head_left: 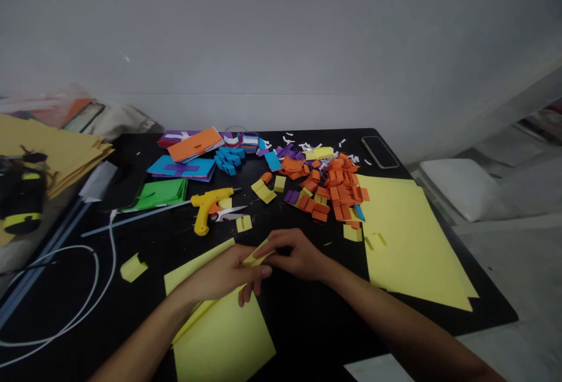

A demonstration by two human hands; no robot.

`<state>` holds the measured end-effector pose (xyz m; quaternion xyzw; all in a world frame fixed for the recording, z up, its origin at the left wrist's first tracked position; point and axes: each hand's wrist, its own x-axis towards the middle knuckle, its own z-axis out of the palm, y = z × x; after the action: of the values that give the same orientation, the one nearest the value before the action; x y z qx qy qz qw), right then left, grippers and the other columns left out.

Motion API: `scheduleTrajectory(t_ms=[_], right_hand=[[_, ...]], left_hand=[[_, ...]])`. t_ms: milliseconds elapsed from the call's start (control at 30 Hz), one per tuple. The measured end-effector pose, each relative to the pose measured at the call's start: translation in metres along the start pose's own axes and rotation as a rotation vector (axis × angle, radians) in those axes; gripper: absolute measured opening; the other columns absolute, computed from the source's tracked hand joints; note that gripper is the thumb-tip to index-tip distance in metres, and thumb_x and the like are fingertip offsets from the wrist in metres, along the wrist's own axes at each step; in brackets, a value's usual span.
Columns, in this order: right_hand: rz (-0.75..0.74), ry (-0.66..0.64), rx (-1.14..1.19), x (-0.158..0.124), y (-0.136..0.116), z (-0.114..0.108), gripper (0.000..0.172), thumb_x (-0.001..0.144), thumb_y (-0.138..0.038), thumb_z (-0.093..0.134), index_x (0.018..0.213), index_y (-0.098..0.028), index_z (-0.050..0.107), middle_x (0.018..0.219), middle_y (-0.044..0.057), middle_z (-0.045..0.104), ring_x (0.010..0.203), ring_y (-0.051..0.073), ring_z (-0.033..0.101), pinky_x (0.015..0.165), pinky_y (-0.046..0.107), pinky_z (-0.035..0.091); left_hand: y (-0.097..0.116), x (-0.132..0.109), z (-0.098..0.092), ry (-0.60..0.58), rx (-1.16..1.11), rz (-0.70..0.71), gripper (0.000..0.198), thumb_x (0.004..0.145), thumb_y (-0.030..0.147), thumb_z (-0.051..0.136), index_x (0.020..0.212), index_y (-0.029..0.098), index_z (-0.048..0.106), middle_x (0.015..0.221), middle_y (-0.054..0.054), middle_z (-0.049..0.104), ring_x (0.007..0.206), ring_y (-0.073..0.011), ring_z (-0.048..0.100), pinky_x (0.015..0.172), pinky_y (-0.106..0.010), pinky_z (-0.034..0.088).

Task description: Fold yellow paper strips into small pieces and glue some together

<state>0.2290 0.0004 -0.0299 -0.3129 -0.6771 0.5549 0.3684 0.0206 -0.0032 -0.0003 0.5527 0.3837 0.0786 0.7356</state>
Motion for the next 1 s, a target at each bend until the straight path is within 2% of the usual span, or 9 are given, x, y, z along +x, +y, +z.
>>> scheduleTrajectory(t_ms=[200,367,567,667,767,867,1000], right_hand=[[0.105,0.074,0.069,0.000,-0.005,-0.001,0.022,0.086,-0.013,0.064,0.096,-0.019,0.082,0.089,0.004,0.076,0.078,0.015,0.069,0.071,0.025,0.052],[0.221,0.058,0.275,-0.002,-0.005,0.000,0.021,0.084,-0.021,0.068,0.102,-0.019,0.077,0.085,0.001,0.073,0.071,0.015,0.068,0.067,0.027,0.055],[0.237,0.197,0.164,0.000,-0.003,0.006,0.029,0.082,-0.034,0.081,0.103,-0.019,0.069,0.080,0.000,0.072,0.063,0.013,0.067,0.059,0.024,0.054],[0.278,0.234,0.241,0.002,-0.002,0.007,0.037,0.075,-0.035,0.088,0.099,-0.019,0.064,0.077,-0.001,0.073,0.060,0.013,0.068,0.058,0.024,0.055],[0.313,0.236,0.341,0.004,0.001,0.006,0.041,0.071,-0.038,0.091,0.095,-0.018,0.064,0.076,-0.001,0.074,0.060,0.014,0.070,0.060,0.026,0.057],[0.318,0.229,0.406,0.005,0.003,0.005,0.043,0.070,-0.040,0.092,0.094,-0.017,0.065,0.075,0.001,0.075,0.062,0.016,0.073,0.060,0.028,0.059],[0.314,0.233,0.447,0.006,0.003,0.006,0.040,0.071,-0.040,0.091,0.091,-0.016,0.066,0.072,0.001,0.076,0.059,0.016,0.073,0.060,0.028,0.060]], left_hand=[[-0.006,0.002,-0.002,0.065,-0.063,0.003,0.036,0.086,0.050,0.072,0.084,0.015,0.064,0.060,0.001,0.066,0.045,-0.0111,0.060,0.043,-0.020,0.048],[-0.004,0.002,0.000,0.127,-0.104,-0.017,0.035,0.082,0.049,0.076,0.079,0.016,0.062,0.059,0.002,0.065,0.043,-0.0115,0.058,0.042,-0.021,0.049],[-0.004,0.003,0.003,0.168,-0.095,-0.024,0.037,0.080,0.050,0.076,0.076,0.017,0.060,0.057,0.003,0.063,0.042,-0.0110,0.056,0.041,-0.021,0.047],[-0.002,0.002,0.002,0.169,-0.061,-0.003,0.042,0.083,0.057,0.072,0.079,0.017,0.060,0.059,0.002,0.062,0.044,-0.0116,0.056,0.042,-0.022,0.047],[0.002,0.000,-0.001,0.147,-0.024,0.067,0.050,0.091,0.064,0.059,0.082,0.015,0.061,0.069,-0.001,0.064,0.052,-0.0133,0.061,0.051,-0.026,0.051],[0.005,-0.001,-0.005,0.143,0.006,0.137,0.048,0.097,0.061,0.054,0.085,0.014,0.062,0.075,-0.002,0.063,0.059,-0.0128,0.062,0.060,-0.027,0.051],[0.003,0.000,-0.006,0.149,-0.012,0.142,0.043,0.097,0.057,0.058,0.089,0.015,0.062,0.074,0.000,0.061,0.058,-0.0122,0.059,0.057,-0.026,0.050]])
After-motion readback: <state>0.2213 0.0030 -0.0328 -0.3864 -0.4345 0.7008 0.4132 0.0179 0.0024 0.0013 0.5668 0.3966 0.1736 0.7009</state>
